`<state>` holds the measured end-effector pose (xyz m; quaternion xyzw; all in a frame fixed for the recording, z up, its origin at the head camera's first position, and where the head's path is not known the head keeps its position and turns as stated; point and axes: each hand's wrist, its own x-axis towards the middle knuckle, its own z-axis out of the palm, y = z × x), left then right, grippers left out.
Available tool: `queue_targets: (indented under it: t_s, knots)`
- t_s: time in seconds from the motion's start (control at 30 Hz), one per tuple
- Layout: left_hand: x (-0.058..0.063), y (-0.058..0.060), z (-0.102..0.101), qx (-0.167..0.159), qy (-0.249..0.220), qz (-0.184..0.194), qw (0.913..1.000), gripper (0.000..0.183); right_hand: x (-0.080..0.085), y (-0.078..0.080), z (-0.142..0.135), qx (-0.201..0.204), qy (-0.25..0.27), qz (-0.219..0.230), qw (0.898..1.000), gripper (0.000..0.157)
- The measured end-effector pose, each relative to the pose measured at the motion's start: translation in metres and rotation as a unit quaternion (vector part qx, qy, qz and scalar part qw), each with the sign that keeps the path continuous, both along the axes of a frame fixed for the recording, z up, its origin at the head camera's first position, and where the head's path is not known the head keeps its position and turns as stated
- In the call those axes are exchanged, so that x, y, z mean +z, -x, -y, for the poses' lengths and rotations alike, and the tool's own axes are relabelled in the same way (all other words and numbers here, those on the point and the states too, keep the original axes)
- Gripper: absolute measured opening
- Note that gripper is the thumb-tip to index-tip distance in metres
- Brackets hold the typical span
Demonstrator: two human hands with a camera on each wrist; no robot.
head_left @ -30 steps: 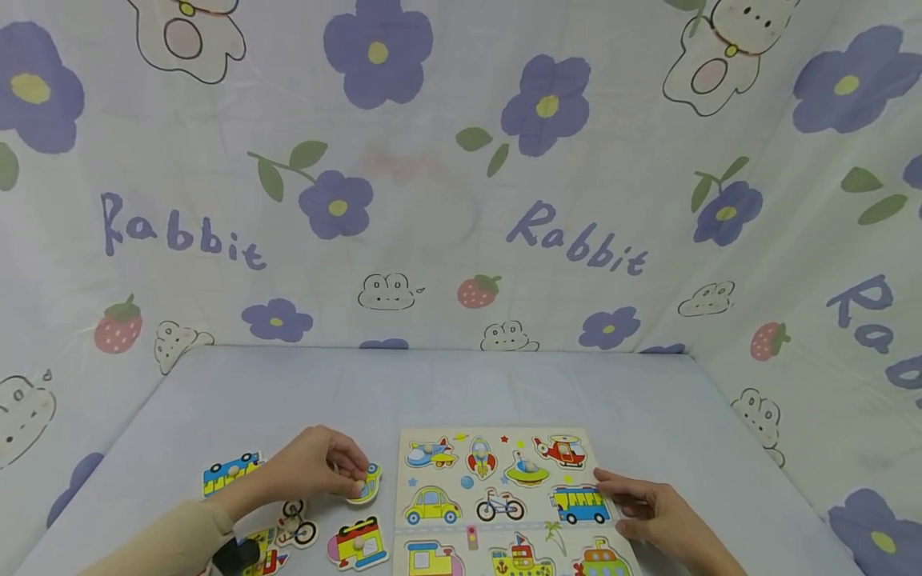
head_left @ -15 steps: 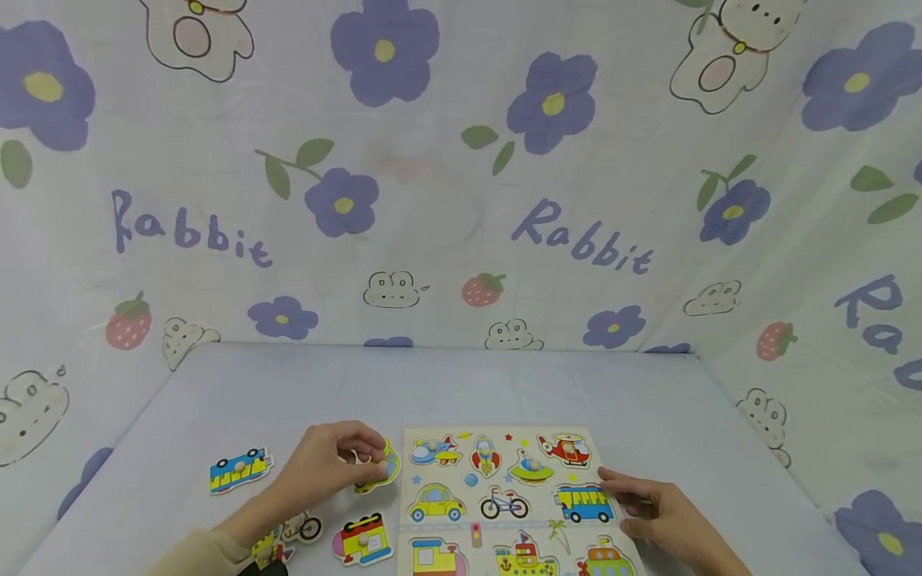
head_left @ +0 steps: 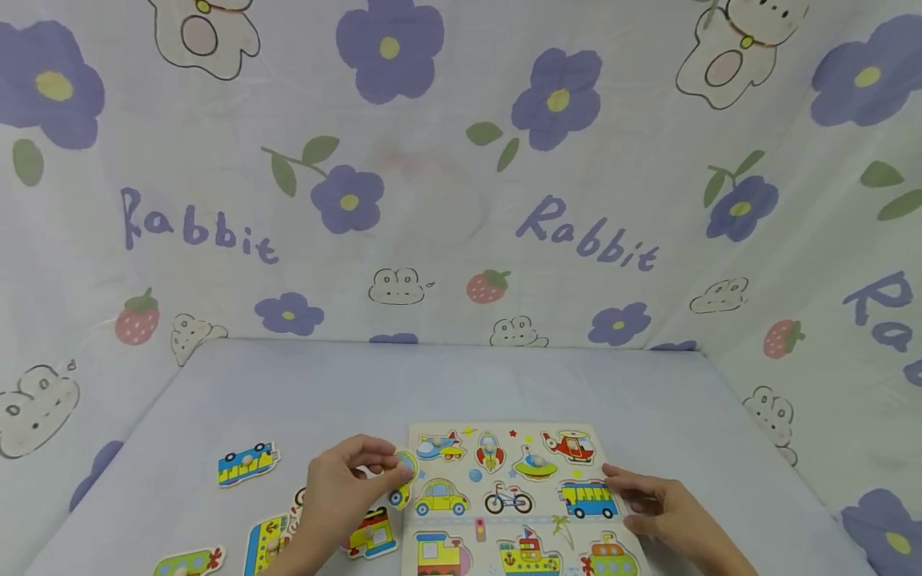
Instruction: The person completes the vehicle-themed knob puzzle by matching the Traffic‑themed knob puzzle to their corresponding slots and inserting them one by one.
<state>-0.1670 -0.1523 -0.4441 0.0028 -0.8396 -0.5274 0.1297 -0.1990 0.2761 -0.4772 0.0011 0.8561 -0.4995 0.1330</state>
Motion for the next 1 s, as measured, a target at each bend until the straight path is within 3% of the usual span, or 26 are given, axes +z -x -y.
queue_targets:
  t_s: [0.23,0.5,0.77,1.0]
  knots:
    - [-0.005,-0.012,-0.018,0.031,-0.039,0.010,0.9987,0.030,0.001,0.000,0.001,-0.007,-0.002,0.004,1.000,0.050]
    - [-0.017,-0.011,-0.034,0.063,-0.081,0.018,0.9945,0.032,0.002,0.000,0.002,-0.008,-0.005,0.005,1.000,0.051]
    - [-0.028,-0.005,-0.040,0.023,-0.147,0.102,0.9836,0.040,-0.002,-0.001,0.003,-0.015,-0.021,0.009,1.000,0.049]
    - [-0.030,0.000,-0.042,0.007,-0.134,0.106,0.9853,0.037,-0.001,0.001,0.003,-0.014,-0.018,0.008,1.000,0.050]
